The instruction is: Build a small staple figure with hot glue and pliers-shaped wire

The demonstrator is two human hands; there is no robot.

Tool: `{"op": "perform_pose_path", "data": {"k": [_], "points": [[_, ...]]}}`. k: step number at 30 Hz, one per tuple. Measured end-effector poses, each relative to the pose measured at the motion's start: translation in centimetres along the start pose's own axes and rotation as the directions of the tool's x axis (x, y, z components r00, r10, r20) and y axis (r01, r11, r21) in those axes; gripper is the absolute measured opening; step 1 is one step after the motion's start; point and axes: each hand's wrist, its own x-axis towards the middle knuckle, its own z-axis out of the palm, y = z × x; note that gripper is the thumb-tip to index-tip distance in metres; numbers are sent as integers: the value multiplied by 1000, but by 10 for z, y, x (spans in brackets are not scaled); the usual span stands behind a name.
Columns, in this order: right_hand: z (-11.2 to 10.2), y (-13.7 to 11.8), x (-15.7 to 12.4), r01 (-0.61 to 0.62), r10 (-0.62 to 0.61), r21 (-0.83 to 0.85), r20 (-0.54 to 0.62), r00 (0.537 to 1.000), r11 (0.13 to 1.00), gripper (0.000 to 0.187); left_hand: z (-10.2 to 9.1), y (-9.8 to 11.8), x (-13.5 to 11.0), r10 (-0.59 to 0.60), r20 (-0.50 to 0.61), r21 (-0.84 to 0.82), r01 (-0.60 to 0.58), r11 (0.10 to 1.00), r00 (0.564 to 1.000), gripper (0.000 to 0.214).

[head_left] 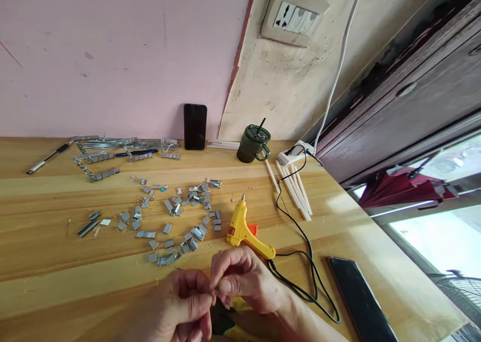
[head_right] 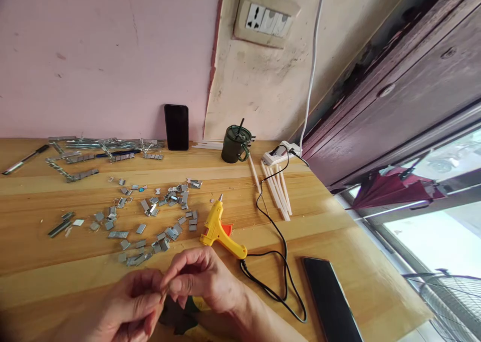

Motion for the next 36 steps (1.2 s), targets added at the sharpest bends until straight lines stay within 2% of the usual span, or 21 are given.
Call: {"op": "perform_pose_path", "data": {"k": [1, 2, 4, 6, 7, 9, 11, 13, 15, 18, 23, 28, 30, 31, 32, 33, 34, 36], "points": [[0, 1, 1, 17, -17, 17, -37, 999, 1000, 30, 0, 1, -1, 96, -66, 95, -90, 991, 993, 29], [0, 1, 3, 36, -33, 28, -74, 997, 999, 31, 0, 1, -1, 220, -120, 216, -191, 958, 968, 27], [0, 1, 3, 61, -58, 21, -128, 990, 998, 32, -3, -2, 1, 492, -142, 483, -374, 792, 859, 22], [2, 0, 2, 51, -53, -23, -131, 990, 998, 33, -10, -8, 5, 696, -43, 703, -473, 530, 717, 17], [3, -1, 1, 36, -42, -47, -122, 992, 998, 32, -14, -11, 7, 757, 39, 782, -492, 383, 652, 16], [6, -3, -1, -1, -13, -115, -118, 993, 993, 30, -23, -17, 12, 816, 227, 856, -508, 93, 532, 15], [9, -5, -2, -39, 7, -204, -153, 988, 978, 28, -31, -21, 17, 803, 389, 855, -502, -132, 452, 15], [11, -8, -2, -72, 12, -294, -202, 979, 953, 25, -36, -23, 20, 769, 488, 833, -485, -267, 414, 14], [13, -11, -2, -105, 13, -364, -247, 969, 926, 20, -38, -23, 21, 752, 528, 824, -455, -339, 395, 13], [15, -14, -3, -139, 2, -478, -275, 961, 867, 12, -38, -21, 21, 754, 536, 827, -416, -378, 380, 13], [19, -14, -6, -148, -46, -601, -296, 954, 785, 8, -39, -19, 22, 735, 593, 790, -416, -451, 330, 13], [20, -10, -6, -137, -113, -696, -301, 947, 705, 10, -35, -16, 22, 739, 575, 807, -393, -441, 351, 19], [20, -9, -6, -133, -139, -744, -291, 946, 655, 12, -33, -17, 21, 733, 565, 811, -422, -406, 380, 20], [20, -10, -5, -133, -146, -766, -284, 948, 629, 12, -32, -18, 21, 734, 541, 822, -443, -358, 411, 19], [20, -11, -6, -134, -148, -782, -278, 949, 608, 13, -32, -18, 21, 739, 494, 844, -459, -279, 458, 19], [20, -12, -6, -136, -146, -793, -272, 951, 594, 13, -31, -19, 21, 737, 424, 869, -466, -167, 526, 18], [21, -13, -7, -134, -142, -799, -264, 954, 587, 12, -30, -19, 21, 724, 334, 885, -465, -20, 604, 18], [22, -16, -8, -127, -130, -796, -250, 959, 592, 12, -26, -16, 21, 616, 131, 837, -419, 351, 777, 16]]}}
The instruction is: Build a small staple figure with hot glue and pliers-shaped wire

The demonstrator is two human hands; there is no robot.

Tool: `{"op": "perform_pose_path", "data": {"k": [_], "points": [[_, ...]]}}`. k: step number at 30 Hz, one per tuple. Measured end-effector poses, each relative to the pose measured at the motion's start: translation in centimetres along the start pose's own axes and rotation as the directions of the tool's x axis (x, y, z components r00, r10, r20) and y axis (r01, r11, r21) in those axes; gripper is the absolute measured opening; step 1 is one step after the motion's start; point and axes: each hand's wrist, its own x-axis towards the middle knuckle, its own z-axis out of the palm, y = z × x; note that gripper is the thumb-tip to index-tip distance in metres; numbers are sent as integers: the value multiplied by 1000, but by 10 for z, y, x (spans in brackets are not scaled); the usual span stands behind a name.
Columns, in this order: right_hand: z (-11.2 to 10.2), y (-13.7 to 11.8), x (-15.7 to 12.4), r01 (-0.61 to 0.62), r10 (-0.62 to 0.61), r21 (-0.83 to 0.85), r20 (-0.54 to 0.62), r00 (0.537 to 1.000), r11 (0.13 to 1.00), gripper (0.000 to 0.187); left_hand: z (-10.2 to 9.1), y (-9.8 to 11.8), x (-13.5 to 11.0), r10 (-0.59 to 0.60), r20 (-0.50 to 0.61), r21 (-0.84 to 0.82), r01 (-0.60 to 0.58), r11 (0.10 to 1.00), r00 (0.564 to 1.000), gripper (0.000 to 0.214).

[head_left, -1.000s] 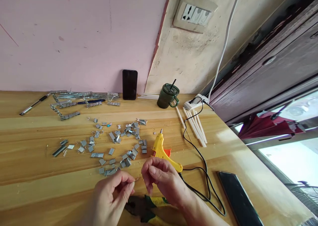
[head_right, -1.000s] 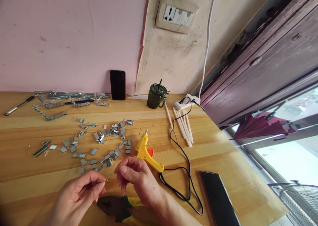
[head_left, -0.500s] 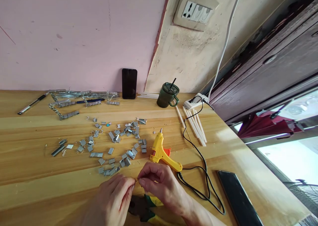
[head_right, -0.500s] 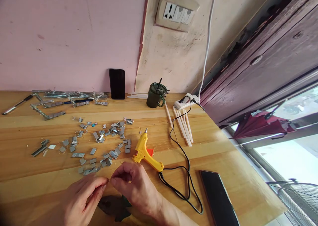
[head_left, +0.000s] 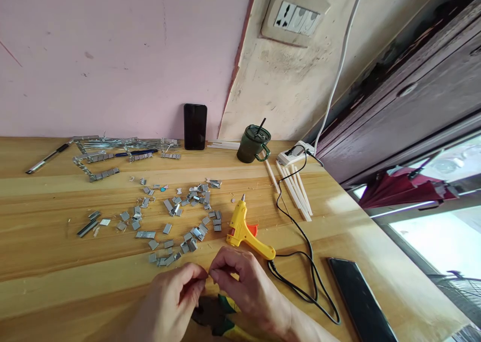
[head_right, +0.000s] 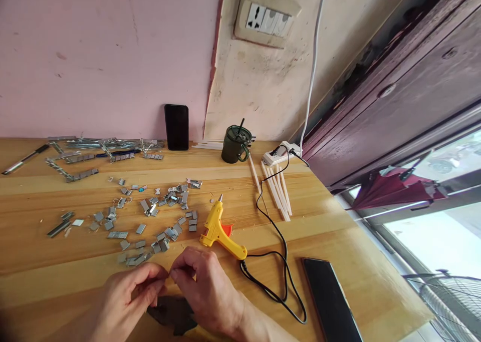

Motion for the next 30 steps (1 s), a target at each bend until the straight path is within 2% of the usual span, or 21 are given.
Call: {"op": "perform_pose_path", "data": {"k": [1, 3, 5, 7, 10, 13, 15, 17, 19, 21, 24, 26, 28, 30], "points": [[-1, -1, -1, 2, -3, 13, 7, 1000, 1000, 12, -1, 3, 2, -132, 56, -150, 139, 979, 990, 16], [-1, -2, -2, 12, -13, 48, 15, 1000, 999, 12, -4, 11, 5, -309, 223, -396, 375, 838, 925, 18], [0, -1, -3, 22, -24, 85, 17, 1000, 996, 12, -6, 18, 8, -413, 330, -547, 529, 649, 849, 25], [1, -1, -4, 45, -47, 119, 15, 999, 992, 12, -8, 23, 10, -479, 423, -640, 628, 442, 769, 30], [0, 1, -8, 131, -136, 182, 13, 991, 975, 13, -8, 22, 9, -433, 587, -676, 709, 202, 684, 31], [-2, 4, -11, 250, -268, 247, 44, 962, 936, 16, -7, 20, 7, -283, 701, -650, 750, 124, 654, 30], [-4, 6, -11, 267, -297, 309, 54, 953, 913, 16, -7, 21, 5, -253, 696, -662, 737, 136, 672, 30], [-5, 9, -9, 198, -242, 444, 44, 969, 874, 17, -9, 26, 3, -306, 612, -709, 677, 197, 729, 31], [-5, 10, -5, 96, -136, 574, 26, 990, 813, 28, -11, 31, 2, -380, 471, -737, 592, 326, 796, 33], [-5, 11, -2, 25, -45, 612, 16, 999, 790, 34, -11, 35, 1, -414, 316, -706, 503, 498, 854, 34], [-4, 10, -1, -50, 13, 517, 74, 997, 855, 34, -8, 34, 1, -380, 136, -578, 385, 720, 915, 32], [-3, 8, -2, -83, 36, 424, 118, 992, 902, 28, -5, 29, 1, -335, 73, -492, 326, 807, 939, 28], [-2, 5, -3, -89, 55, 317, 116, 992, 944, 17, -2, 24, 2, -315, 65, -435, 311, 845, 947, 26], [-1, 2, -4, -62, 44, 214, 87, 995, 975, 10, -2, 21, 3, -332, 124, -427, 353, 832, 935, 29]]}}
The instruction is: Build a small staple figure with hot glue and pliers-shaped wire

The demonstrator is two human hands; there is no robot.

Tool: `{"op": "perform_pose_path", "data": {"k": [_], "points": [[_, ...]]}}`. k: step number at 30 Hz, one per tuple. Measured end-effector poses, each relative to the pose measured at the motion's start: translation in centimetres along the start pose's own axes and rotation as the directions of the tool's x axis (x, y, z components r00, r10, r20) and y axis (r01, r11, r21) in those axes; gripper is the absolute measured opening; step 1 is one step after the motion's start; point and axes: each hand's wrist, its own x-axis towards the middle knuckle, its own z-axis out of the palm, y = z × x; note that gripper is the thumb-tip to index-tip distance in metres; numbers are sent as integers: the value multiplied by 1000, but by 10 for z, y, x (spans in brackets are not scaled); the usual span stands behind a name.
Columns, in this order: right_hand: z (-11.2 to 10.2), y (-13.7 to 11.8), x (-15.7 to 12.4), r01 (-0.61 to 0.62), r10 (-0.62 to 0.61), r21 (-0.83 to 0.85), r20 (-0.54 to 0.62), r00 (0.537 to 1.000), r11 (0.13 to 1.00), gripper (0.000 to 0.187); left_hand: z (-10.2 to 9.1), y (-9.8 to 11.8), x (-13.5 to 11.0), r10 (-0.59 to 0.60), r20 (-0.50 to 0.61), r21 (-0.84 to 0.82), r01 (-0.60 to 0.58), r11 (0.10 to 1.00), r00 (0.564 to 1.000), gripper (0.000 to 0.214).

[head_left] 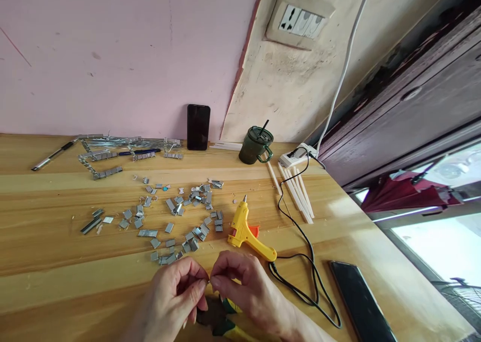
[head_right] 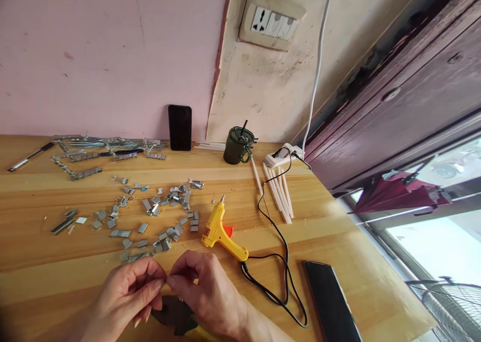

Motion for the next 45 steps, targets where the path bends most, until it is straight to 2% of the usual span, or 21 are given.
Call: {"op": "perform_pose_path", "data": {"k": [3, 7, 9, 12, 16, 19, 22, 26, 30, 32, 35, 37, 40, 43, 45], "points": [[0, 0, 1, 16, -16, -25, -24, 1000, 1000, 12, -4, 3, 2, -70, 92, -88, 78, 993, 993, 36], [1, 9, 9, -62, 66, 260, -7, 998, 964, 25, -12, 9, 3, -58, 89, -278, 81, 957, 994, 38], [2, 13, 12, -68, 75, 329, -9, 997, 942, 32, -14, 10, 4, -36, 62, -327, 54, 943, 997, 37], [4, 16, 15, -65, 79, 346, -28, 996, 936, 36, -15, 10, 5, -4, 37, -294, 15, 956, 999, 38], [8, 15, 14, -63, 88, 320, -63, 994, 945, 33, -12, 6, 9, 3, 78, -155, 9, 988, 997, 37], [10, 12, 10, -47, 68, 219, -92, 993, 975, 23, -10, 3, 11, -7, 56, -112, 13, 994, 998, 33], [10, 8, 6, 54, -60, -53, -118, 991, 997, 9, -9, 4, 9, -11, 31, -92, 13, 996, 999, 26], [9, 9, 3, 239, -274, -337, -57, 960, 911, 14, -9, 5, 7, 3, 30, -64, -1, 998, 1000, 25], [10, 12, 3, 318, -356, -434, -7, 934, 843, 16, -9, 1, 9, 10, 22, -40, -9, 999, 1000, 27], [11, 11, 4, 298, -336, -431, -14, 942, 852, 19, -9, 1, 10, 6, 21, -37, -5, 999, 1000, 28], [9, 6, 4, 172, -204, -333, -62, 977, 927, 16, -9, 2, 10, 40, 3, -10, -40, 999, 999, 28], [7, 2, 4, 32, -45, -163, -76, 996, 986, 15, -9, 2, 7, 96, -44, 45, -94, 995, 994, 26], [5, 1, 8, -139, 139, 103, 3, 990, 985, 21, -10, -5, 3, 202, -108, 162, -184, 969, 973, 21], [8, 4, 12, -178, 171, 172, 53, 984, 969, 20, -9, -15, 1, 305, -133, 265, -263, 928, 943, 18], [11, 7, 13, -171, 167, 166, 35, 985, 971, 16, -7, -19, 1, 351, -146, 296, -298, 907, 925, 16]]}}
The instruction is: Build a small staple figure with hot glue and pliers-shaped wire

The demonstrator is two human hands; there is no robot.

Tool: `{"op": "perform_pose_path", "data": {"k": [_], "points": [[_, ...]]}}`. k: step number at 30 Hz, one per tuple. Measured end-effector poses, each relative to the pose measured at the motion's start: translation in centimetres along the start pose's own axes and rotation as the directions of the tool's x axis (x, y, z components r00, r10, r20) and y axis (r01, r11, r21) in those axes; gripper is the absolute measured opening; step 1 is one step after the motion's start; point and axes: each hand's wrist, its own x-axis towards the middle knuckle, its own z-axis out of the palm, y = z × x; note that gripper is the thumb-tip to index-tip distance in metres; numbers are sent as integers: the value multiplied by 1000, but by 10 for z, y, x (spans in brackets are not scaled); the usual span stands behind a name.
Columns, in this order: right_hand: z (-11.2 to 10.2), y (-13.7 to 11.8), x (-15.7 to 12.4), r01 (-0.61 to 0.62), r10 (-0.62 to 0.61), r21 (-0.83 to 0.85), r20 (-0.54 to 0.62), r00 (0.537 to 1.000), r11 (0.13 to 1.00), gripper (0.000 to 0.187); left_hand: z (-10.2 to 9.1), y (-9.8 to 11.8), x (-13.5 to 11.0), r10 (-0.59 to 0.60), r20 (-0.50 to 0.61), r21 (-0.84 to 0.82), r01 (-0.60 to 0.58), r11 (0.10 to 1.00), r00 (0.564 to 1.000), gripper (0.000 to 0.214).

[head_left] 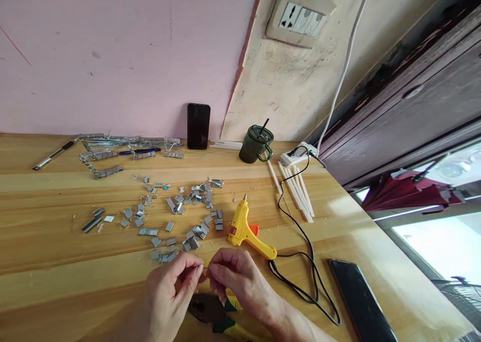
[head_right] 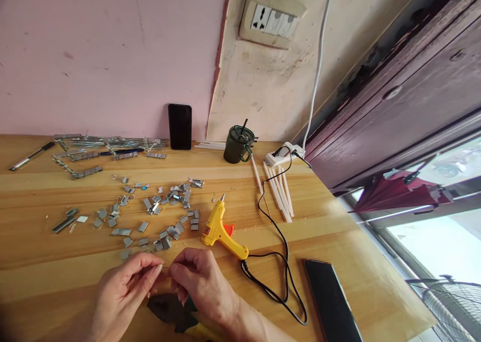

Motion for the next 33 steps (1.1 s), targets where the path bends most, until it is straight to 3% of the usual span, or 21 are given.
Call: {"op": "perform_pose_path", "data": {"k": [3, 5, 8, 11, 14, 16, 19, 21, 24, 27, 29, 33], "points": [[2, 3, -1, 35, -38, -44, -66, 997, 998, 12, 1, 2, 3, -58, 36, -33, 59, 998, 998, 18], [2, 3, -4, 155, -177, -174, -122, 977, 972, 13, 0, 6, 8, -157, 117, -101, 169, 980, 981, 22], [1, 3, -7, 340, -412, -390, -117, 904, 856, 19, -2, 13, 13, -263, 195, -211, 303, 929, 945, 29], [2, 3, -8, 359, -444, -434, -110, 889, 826, 20, -5, 17, 17, -277, 217, -248, 328, 912, 936, 34], [1, 5, -5, 302, -386, -387, -162, 908, 871, 16, -13, 21, 21, -224, 203, -221, 268, 938, 953, 35], [-1, 6, -3, 239, -313, -325, -200, 929, 915, 15, -23, 23, 26, -188, 134, -157, 208, 966, 973, 34], [-4, 10, 2, 172, -227, -253, -208, 951, 952, 17, -39, 20, 32, -96, 28, 139, 91, 986, 995, 26], [-5, 12, 5, 149, -193, -215, -201, 960, 965, 18, -46, 11, 32, -21, 49, 380, 1, 925, 999, 17], [-6, 15, 7, 131, -164, -172, -193, 967, 976, 18, -49, -4, 27, 93, 154, 635, -171, 753, 984, 17], [-5, 14, 7, 121, -147, -139, -190, 971, 983, 18, -50, -13, 23, 222, 213, 733, -306, 608, 952, 23], [-6, 12, 6, 118, -141, -123, -198, 970, 985, 17, -52, -15, 23, 275, 211, 765, -334, 551, 938, 22], [-7, 9, 5, 117, -136, -94, -218, 966, 989, 16, -54, -16, 26, 188, 237, 831, -299, 469, 953, 18]]}}
